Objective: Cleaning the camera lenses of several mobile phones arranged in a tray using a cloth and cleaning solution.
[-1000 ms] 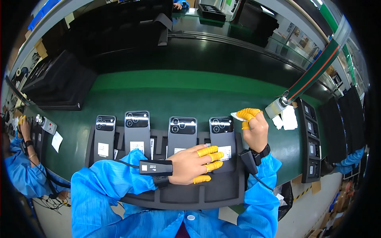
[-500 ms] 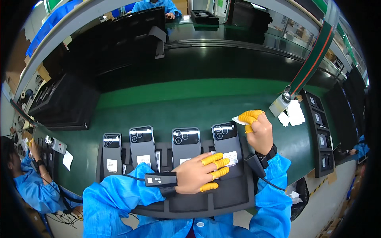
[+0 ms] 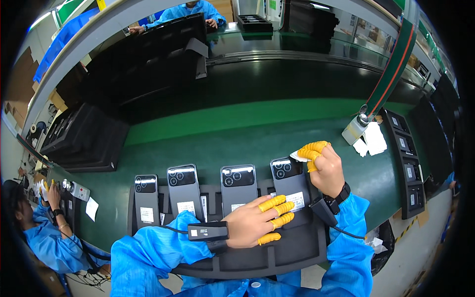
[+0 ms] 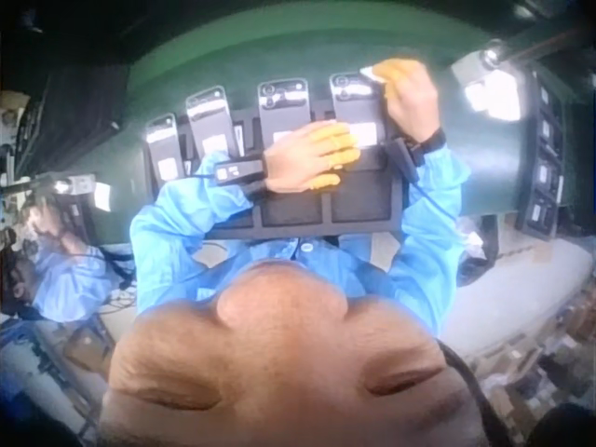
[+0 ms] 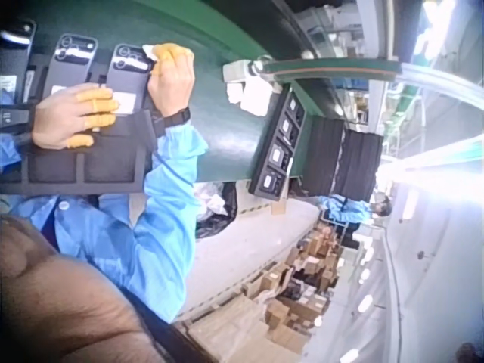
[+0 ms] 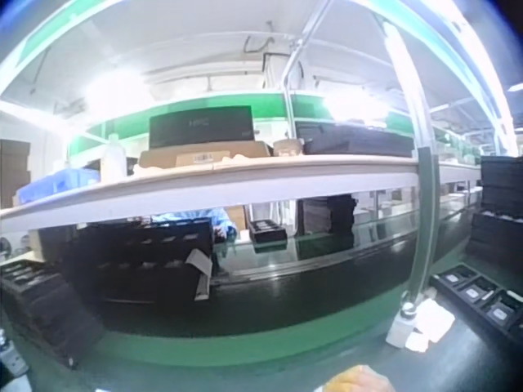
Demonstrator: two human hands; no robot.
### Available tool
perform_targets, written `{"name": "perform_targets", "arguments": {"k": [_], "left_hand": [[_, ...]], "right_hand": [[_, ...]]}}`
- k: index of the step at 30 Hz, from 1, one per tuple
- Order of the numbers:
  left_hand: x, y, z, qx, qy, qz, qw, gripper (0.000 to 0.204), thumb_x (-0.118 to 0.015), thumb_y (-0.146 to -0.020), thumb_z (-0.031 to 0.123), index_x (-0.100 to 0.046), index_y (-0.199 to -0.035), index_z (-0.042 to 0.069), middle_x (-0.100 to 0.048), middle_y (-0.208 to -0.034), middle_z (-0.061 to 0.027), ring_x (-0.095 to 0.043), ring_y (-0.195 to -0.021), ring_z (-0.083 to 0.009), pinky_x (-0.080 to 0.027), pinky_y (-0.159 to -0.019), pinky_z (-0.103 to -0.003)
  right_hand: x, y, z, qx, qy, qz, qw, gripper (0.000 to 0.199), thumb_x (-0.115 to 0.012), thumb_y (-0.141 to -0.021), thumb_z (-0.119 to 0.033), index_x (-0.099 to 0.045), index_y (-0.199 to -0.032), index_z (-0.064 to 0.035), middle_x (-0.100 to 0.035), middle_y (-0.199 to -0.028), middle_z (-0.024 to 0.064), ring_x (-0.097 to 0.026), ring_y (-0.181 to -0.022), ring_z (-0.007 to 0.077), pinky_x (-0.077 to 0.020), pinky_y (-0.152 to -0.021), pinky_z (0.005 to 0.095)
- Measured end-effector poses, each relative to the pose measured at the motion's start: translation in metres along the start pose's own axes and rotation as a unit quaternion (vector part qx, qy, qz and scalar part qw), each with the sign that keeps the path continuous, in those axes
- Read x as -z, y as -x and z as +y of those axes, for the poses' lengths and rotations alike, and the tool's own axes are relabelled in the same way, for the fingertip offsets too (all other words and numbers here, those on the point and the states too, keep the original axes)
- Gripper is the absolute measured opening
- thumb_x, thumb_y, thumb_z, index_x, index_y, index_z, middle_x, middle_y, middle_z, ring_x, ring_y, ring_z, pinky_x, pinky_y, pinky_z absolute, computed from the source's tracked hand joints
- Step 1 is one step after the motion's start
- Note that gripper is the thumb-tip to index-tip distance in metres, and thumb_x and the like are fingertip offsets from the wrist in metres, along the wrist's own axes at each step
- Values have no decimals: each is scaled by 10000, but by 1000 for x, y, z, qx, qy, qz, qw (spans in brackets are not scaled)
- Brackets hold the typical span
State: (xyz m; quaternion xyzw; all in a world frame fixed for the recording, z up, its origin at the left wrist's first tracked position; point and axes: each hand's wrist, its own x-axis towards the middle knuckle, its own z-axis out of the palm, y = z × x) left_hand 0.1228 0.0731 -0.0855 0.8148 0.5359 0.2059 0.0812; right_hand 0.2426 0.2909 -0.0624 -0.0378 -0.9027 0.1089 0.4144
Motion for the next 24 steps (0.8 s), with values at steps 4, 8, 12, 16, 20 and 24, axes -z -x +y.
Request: {"name": "perform_targets", "arguments": {"k": [4, 8, 12, 16, 20, 24], "left_hand": [[1, 2, 3, 4, -1, 10, 1000, 535, -600, -887, 343, -501, -1341, 78, -454, -1401, -141, -392, -1333, -333, -301, -1123, -457], [-1, -2, 8, -2, -2, 19, 1000, 533, -596, -888, 342, -503, -1339, 75, -464, -1389, -142, -398, -1328, -334, -301, -1124, -456], [0, -1, 4, -17, 6, 28, 999, 535, -595, -887, 341, -501, -1342, 77, -473, -1376, -146, -403, -1326, -330, -300, -1126, -451], [7, 1, 3, -1, -6, 25, 1000, 538, -611, -870, 344, -519, -1326, 74, -476, -1386, -138, -414, -1322, -318, -294, -1119, -453], [8, -3, 3, 9, -3, 12, 1000, 526, -618, -862, 342, -537, -1316, 89, -482, -1389, -122, -418, -1319, -306, -293, -1121, -454], [4, 3, -2, 3, 9, 32, 999, 511, -614, -870, 345, -543, -1308, 91, -496, -1368, -121, -418, -1318, -312, -290, -1127, -459]], "right_hand": [[1, 0, -2, 6, 4, -8, 1000, 264, -592, -631, 120, -682, -858, 19, -646, -897, 133, -609, -819, 320, -513, -738, 384], [4, 4, -3, 7, 1, -3, 1000, 262, -590, -628, 120, -677, -856, 25, -647, -903, 137, -611, -828, 329, -509, -744, 391], [5, 3, -1, 1, 28, -12, 1000, 260, -585, -634, 119, -674, -859, 25, -646, -909, 145, -611, -834, 337, -506, -750, 397], [3, -3, 7, 5, 58, -4, 998, 250, -599, -641, 99, -673, -867, 21, -632, -892, 158, -593, -811, 350, -497, -725, 400], [7, 2, 16, -1, 70, 0, 998, 274, -609, -642, 102, -690, -884, 3, -643, -901, 142, -600, -823, 337, -500, -702, 384], [-4, -7, -7, 8, 62, -18, 998, 317, -601, -640, 121, -704, -910, -8, -653, -912, 111, -608, -826, 299, -513, -739, 360]]}}
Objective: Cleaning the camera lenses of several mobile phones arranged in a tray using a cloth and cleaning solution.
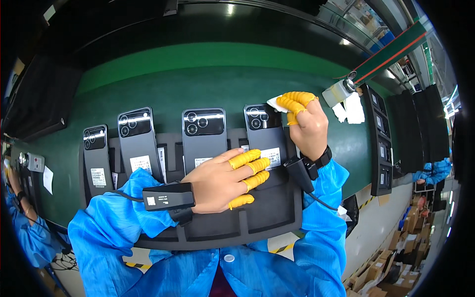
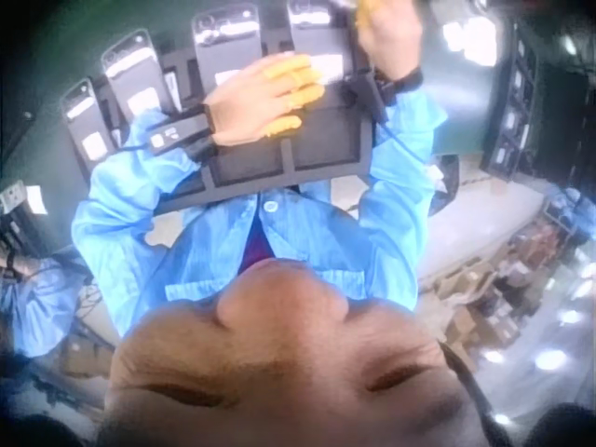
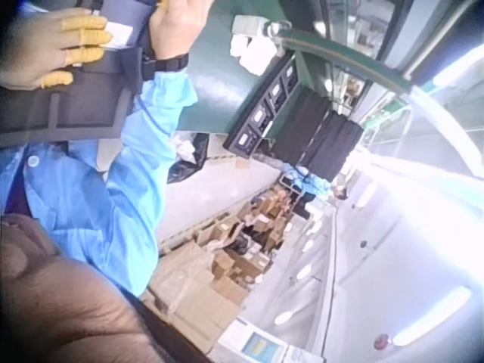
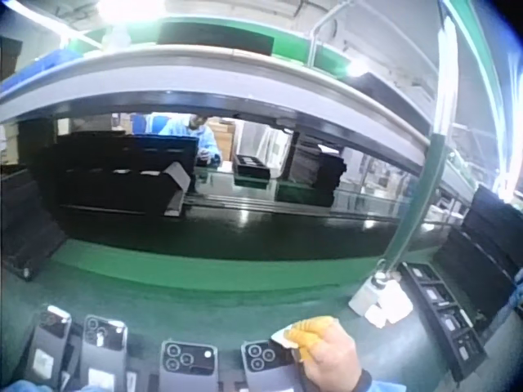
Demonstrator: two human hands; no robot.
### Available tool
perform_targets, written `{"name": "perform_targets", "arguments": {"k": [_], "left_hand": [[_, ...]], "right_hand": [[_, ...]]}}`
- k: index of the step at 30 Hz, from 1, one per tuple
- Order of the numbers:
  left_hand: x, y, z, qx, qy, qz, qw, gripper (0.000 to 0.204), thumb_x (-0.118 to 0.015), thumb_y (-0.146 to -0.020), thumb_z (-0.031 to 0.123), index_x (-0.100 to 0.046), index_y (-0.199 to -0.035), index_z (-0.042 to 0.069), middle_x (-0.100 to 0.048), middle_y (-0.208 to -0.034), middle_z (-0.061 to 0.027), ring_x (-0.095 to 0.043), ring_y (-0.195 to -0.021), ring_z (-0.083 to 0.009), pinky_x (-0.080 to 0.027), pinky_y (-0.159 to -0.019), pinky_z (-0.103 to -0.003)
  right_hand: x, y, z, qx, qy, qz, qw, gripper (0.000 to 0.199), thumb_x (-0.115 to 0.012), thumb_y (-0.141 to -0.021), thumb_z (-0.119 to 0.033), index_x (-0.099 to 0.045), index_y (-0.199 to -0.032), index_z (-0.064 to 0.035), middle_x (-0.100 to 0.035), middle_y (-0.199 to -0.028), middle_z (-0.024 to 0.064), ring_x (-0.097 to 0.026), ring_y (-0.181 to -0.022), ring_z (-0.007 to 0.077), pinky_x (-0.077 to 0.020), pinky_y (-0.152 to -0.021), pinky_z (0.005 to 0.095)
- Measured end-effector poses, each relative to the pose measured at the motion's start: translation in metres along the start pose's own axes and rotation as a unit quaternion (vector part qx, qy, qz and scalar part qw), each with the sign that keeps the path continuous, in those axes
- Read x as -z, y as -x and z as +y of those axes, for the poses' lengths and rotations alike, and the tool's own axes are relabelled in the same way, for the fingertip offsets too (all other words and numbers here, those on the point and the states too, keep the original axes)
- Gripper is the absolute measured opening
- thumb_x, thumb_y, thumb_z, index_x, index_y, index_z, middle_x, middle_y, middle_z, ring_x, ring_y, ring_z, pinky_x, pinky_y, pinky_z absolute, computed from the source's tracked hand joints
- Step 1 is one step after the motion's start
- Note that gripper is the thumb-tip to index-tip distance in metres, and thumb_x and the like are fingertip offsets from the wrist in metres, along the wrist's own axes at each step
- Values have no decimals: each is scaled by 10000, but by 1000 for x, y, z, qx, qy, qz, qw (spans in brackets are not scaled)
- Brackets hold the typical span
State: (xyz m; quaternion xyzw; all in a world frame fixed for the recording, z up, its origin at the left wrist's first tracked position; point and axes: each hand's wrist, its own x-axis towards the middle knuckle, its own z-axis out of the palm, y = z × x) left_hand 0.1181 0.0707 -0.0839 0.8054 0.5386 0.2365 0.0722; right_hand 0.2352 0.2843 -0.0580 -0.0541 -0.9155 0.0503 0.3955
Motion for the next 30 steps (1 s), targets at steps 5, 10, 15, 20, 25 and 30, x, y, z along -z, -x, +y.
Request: {"name": "perform_targets", "arguments": {"k": [5, 10, 15, 20, 25, 30], "left_hand": [[-1, -2, 3, 2, -8, -14, 1000, 510, -607, -876, 353, -540, -1310, 93, -482, -1380, -125, -404, -1327, -317, -291, -1128, -461], [3, -4, 7, 6, -12, -28, 1000, 530, -605, -877, 370, -531, -1323, 95, -469, -1399, -124, -403, -1328, -319, -292, -1126, -461], [4, -5, 7, 6, -12, -35, 999, 538, -602, -881, 369, -519, -1336, 95, -460, -1410, -116, -402, -1330, -309, -282, -1129, -463], [5, -2, 3, 20, -5, -41, 999, 537, -601, -884, 365, -516, -1338, 90, -469, -1402, -114, -402, -1330, -305, -278, -1129, -463], [2, -2, 4, 14, 14, -23, 1000, 527, -604, -877, 359, -528, -1322, 85, -477, -1392, -117, -410, -1323, -311, -286, -1124, -463], [5, -5, 6, 5, 13, -25, 1000, 512, -606, -878, 349, -533, -1311, 86, -486, -1375, -124, -415, -1317, -320, -299, -1118, -464]], "right_hand": [[-3, -4, -14, 49, 5, -9, 999, 313, -627, -619, 78, -714, -902, -23, -653, -917, 94, -616, -847, 273, -520, -750, 354], [17, 6, 14, 39, 141, -58, 987, 137, -680, -631, -11, -688, -768, -17, -635, -879, 118, -610, -818, 285, -527, -743, 377], [47, 19, 49, -95, 220, -2, 971, 104, -664, -630, 69, -642, -723, 27, -597, -808, 158, -597, -768, 344, -509, -652, 415], [24, 4, 19, -63, 62, -2, 996, 200, -634, -660, 82, -693, -838, 13, -634, -867, 141, -611, -790, 322, -519, -691, 393], [20, -4, -3, -15, 27, -40, 999, 308, -619, -659, 100, -722, -918, -32, -662, -914, 97, -619, -799, 285, -526, -728, 366], [7, -6, -16, 34, -3, -70, 997, 307, -628, -643, 56, -727, -916, -43, -669, -925, 85, -627, -834, 267, -536, -763, 343]]}}
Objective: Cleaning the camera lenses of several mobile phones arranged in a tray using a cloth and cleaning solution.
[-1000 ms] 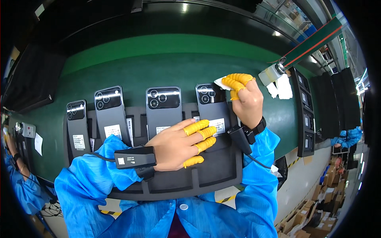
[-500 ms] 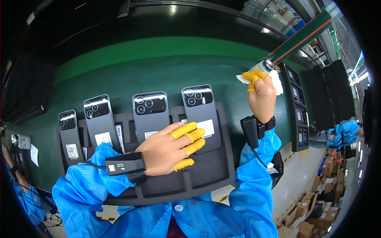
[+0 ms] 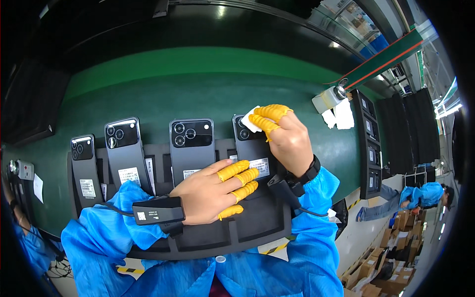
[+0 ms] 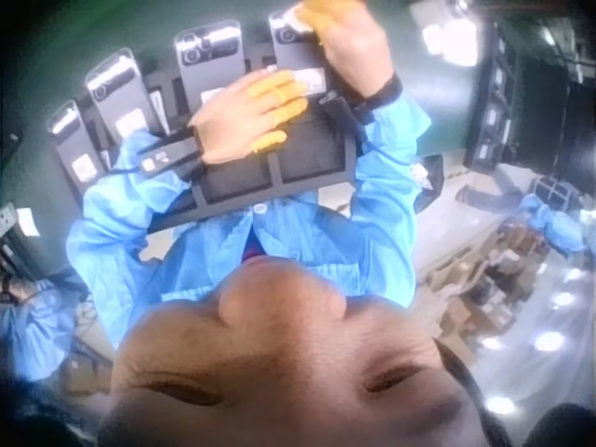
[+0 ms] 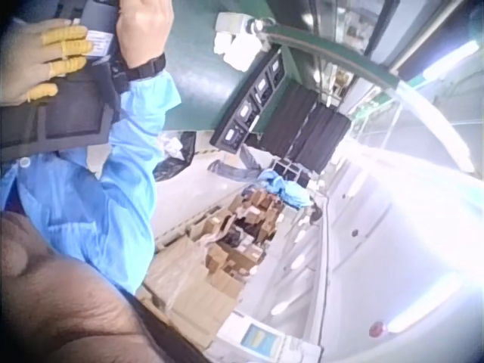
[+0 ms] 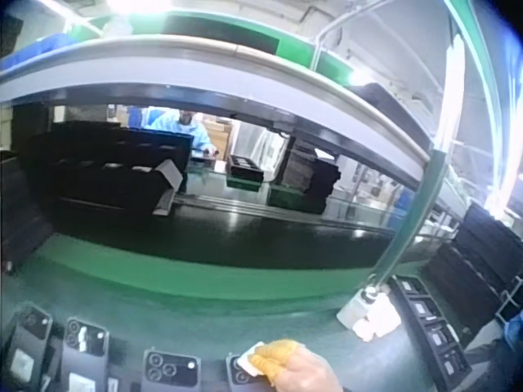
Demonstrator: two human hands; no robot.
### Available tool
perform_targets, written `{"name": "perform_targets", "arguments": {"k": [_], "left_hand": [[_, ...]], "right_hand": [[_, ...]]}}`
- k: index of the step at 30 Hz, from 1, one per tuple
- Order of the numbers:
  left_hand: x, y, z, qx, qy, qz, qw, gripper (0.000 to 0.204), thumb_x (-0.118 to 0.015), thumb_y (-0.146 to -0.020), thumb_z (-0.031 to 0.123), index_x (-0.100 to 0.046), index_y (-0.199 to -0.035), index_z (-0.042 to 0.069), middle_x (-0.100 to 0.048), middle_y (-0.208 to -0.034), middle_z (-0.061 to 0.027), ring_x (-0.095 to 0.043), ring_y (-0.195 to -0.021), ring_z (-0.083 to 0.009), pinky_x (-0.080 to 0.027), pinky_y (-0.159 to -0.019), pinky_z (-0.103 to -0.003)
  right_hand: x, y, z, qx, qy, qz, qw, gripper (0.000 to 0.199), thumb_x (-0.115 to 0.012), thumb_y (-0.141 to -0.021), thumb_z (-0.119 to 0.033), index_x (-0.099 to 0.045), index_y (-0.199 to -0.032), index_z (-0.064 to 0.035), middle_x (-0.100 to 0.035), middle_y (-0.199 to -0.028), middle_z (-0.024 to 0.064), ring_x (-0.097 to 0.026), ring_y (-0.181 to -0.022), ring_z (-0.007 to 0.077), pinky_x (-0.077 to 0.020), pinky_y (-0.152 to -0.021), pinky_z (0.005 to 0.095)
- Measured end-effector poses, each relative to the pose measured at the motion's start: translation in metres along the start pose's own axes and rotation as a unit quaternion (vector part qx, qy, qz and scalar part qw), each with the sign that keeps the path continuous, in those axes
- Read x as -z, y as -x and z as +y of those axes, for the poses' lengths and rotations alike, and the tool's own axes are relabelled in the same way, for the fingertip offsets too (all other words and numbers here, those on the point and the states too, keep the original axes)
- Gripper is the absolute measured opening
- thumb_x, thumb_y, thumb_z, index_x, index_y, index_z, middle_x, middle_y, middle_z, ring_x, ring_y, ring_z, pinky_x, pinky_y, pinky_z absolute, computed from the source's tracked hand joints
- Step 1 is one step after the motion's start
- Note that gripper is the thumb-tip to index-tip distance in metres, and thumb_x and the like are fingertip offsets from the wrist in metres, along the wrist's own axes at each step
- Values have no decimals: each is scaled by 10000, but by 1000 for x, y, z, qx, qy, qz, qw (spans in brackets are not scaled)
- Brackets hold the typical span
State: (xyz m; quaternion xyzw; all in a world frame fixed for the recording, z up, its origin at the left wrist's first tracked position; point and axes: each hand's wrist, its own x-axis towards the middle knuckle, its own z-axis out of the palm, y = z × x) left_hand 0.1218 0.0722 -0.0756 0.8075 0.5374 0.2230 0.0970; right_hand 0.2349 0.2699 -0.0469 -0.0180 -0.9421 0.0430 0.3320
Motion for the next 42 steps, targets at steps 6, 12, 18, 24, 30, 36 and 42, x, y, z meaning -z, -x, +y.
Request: {"name": "perform_targets", "arguments": {"k": [6, 12, 18, 24, 30, 36, 42], "left_hand": [[-1, 4, -1, 4, -15, 8, 1000, 507, -602, -883, 353, -530, -1313, 94, -485, -1377, -122, -419, -1316, -319, -297, -1126, -463], [-5, 5, -1, 0, -28, 24, 999, 496, -589, -889, 359, -533, -1316, 113, -526, -1317, -110, -448, -1294, -312, -301, -1127, -460], [-3, 1, -1, -12, -28, 15, 999, 489, -593, -885, 360, -546, -1301, 108, -573, -1212, -101, -490, -1251, -307, -308, -1124, -466], [-6, 6, -3, -1, -27, 25, 999, 502, -598, -883, 352, -534, -1312, 100, -510, -1345, -116, -436, -1307, -305, -301, -1126, -462], [-8, 2, -1, -3, -17, 11, 1000, 504, -593, -887, 351, -527, -1317, 96, -481, -1385, -120, -414, -1324, -313, -289, -1133, -451], [-3, 5, -2, -3, -26, 6, 1000, 507, -594, -886, 352, -527, -1322, 101, -483, -1383, -118, -414, -1324, -310, -287, -1134, -448], [-8, 4, -1, -2, -15, 14, 1000, 508, -593, -889, 352, -523, -1329, 107, -480, -1387, -109, -412, -1327, -304, -290, -1134, -448]], "right_hand": [[25, 2, -13, 3, 30, -116, 993, 138, -630, -514, 19, -656, -647, -1, -561, -699, 92, -569, -662, 290, -515, -626, 377], [29, 3, -15, 42, -60, -62, 995, 260, -644, -546, 4, -697, -800, -10, -637, -853, 105, -617, -760, 294, -534, -676, 357], [1, -1, -28, 109, -60, -60, 990, 242, -628, -629, -64, -682, -859, -15, -621, -922, 91, -608, -811, 269, -534, -722, 355], [29, 10, 2, 2, 38, -87, 995, 184, -641, -529, 8, -699, -701, -18, -605, -707, 98, -603, -663, 281, -517, -628, 381], [16, 4, 8, 2, -2, 25, 1000, 307, -622, -585, 73, -704, -868, -12, -649, -873, 113, -617, -784, 291, -530, -700, 372], [3, 7, 20, -15, 151, -51, 987, 98, -644, -652, -25, -687, -741, -19, -621, -784, 106, -617, -772, 280, -529, -685, 380], [25, 23, 39, -119, 180, 25, 976, 131, -656, -601, 56, -654, -728, 24, -609, -774, 138, -598, -752, 325, -512, -644, 417]]}}
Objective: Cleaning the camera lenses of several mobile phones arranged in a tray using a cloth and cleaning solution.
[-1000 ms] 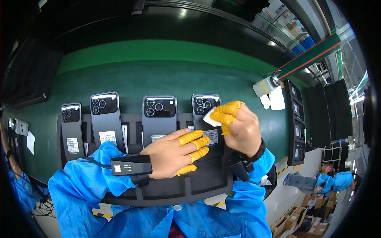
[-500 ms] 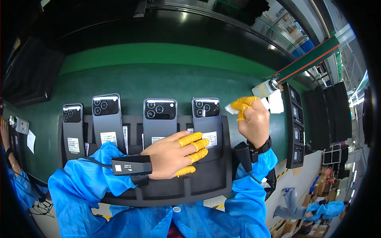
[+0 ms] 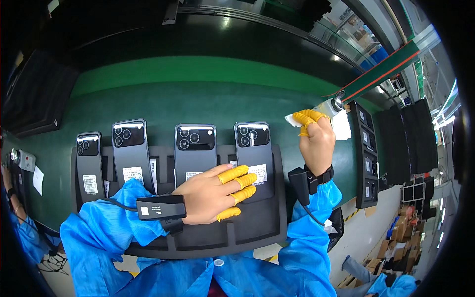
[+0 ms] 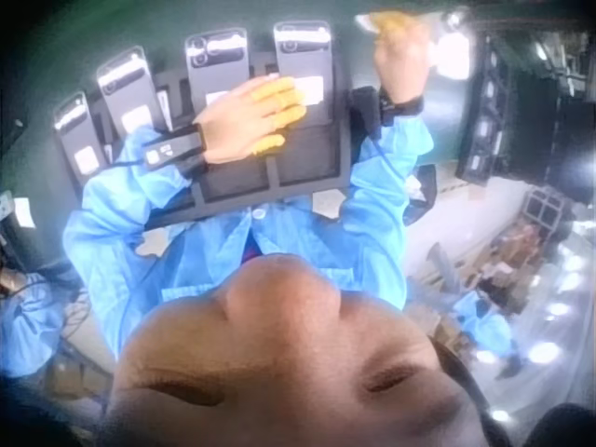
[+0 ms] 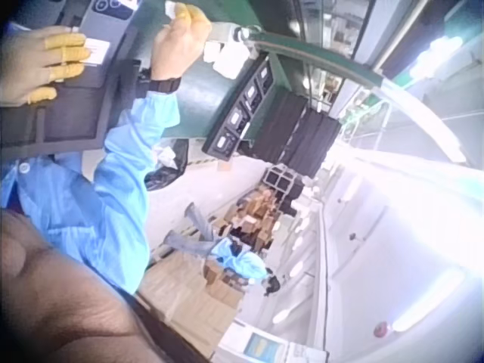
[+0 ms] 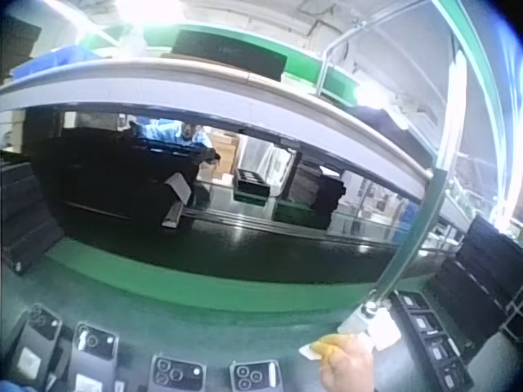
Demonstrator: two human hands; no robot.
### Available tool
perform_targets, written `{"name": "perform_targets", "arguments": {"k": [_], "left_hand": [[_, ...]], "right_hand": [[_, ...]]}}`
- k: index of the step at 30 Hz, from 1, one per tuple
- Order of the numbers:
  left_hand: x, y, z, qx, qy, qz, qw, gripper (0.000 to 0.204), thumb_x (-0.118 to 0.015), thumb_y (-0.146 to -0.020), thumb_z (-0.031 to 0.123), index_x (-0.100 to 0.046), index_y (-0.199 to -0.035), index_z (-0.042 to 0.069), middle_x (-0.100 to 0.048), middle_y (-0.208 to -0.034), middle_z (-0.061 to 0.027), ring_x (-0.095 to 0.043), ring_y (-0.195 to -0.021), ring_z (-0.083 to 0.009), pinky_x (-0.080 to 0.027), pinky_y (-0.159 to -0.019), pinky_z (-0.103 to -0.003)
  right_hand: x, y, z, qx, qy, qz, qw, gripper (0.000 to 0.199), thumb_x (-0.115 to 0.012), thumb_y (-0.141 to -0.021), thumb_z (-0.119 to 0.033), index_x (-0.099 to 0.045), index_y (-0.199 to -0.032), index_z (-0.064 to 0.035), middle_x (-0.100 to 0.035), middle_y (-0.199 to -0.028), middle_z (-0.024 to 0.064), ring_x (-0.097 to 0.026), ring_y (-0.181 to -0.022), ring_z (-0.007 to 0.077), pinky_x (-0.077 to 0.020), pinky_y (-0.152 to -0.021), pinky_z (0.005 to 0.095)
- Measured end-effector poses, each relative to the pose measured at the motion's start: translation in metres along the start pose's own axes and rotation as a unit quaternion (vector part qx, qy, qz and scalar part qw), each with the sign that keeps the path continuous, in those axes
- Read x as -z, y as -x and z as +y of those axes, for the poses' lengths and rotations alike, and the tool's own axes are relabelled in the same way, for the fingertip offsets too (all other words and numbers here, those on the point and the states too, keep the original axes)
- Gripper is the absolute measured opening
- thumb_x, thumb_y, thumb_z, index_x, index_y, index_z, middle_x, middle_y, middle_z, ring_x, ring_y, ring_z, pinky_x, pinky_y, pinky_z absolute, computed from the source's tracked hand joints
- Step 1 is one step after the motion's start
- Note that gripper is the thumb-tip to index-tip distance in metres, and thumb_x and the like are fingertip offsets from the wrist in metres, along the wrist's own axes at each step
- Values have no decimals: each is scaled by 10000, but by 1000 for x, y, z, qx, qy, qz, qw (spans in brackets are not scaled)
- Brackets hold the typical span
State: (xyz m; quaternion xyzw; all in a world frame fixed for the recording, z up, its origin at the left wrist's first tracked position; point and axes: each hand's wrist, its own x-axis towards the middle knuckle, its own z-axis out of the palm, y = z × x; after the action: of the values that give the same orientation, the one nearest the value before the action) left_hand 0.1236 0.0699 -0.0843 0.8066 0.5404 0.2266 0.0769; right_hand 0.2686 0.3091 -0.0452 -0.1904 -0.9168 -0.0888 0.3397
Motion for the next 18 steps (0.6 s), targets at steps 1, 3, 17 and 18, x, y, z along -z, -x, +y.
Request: {"name": "perform_targets", "arguments": {"k": [1, 3, 17, 18], "left_hand": [[1, 1, 1, 2, -2, -2, 1000, 509, -593, -890, 351, -521, -1331, 107, -477, -1391, -107, -410, -1328, -305, -290, -1135, -448], [2, 1, 1, 4, -4, -7, 1000, 511, -594, -890, 351, -519, -1333, 107, -474, -1395, -105, -409, -1330, -305, -290, -1135, -448], [1, -1, 0, 7, -14, -7, 1000, 527, -601, -883, 356, -515, -1337, 103, -480, -1387, -108, -412, -1326, -295, -285, -1138, -443], [1, -1, 0, 9, -12, -6, 1000, 527, -601, -883, 356, -515, -1337, 103, -480, -1387, -108, -412, -1326, -295, -285, -1138, -443]], "right_hand": [[-1, 0, -7, -2, -40, 26, 999, 140, -655, -599, 66, -652, -733, 28, -617, -796, 141, -599, -757, 329, -513, -653, 417], [-4, -2, -18, 19, -74, 46, 996, 163, -645, -591, 79, -650, -746, 28, -633, -848, 145, -605, -778, 339, -521, -687, 415], [-12, 2, -10, 1, -120, 3, 993, 110, -660, -645, 80, -655, -745, 33, -632, -833, 150, -605, -765, 343, -520, -661, 399], [-13, 2, -14, 10, -137, 13, 990, 146, -653, -638, 88, -668, -769, 28, -635, -845, 148, -609, -774, 340, -519, -669, 399]]}}
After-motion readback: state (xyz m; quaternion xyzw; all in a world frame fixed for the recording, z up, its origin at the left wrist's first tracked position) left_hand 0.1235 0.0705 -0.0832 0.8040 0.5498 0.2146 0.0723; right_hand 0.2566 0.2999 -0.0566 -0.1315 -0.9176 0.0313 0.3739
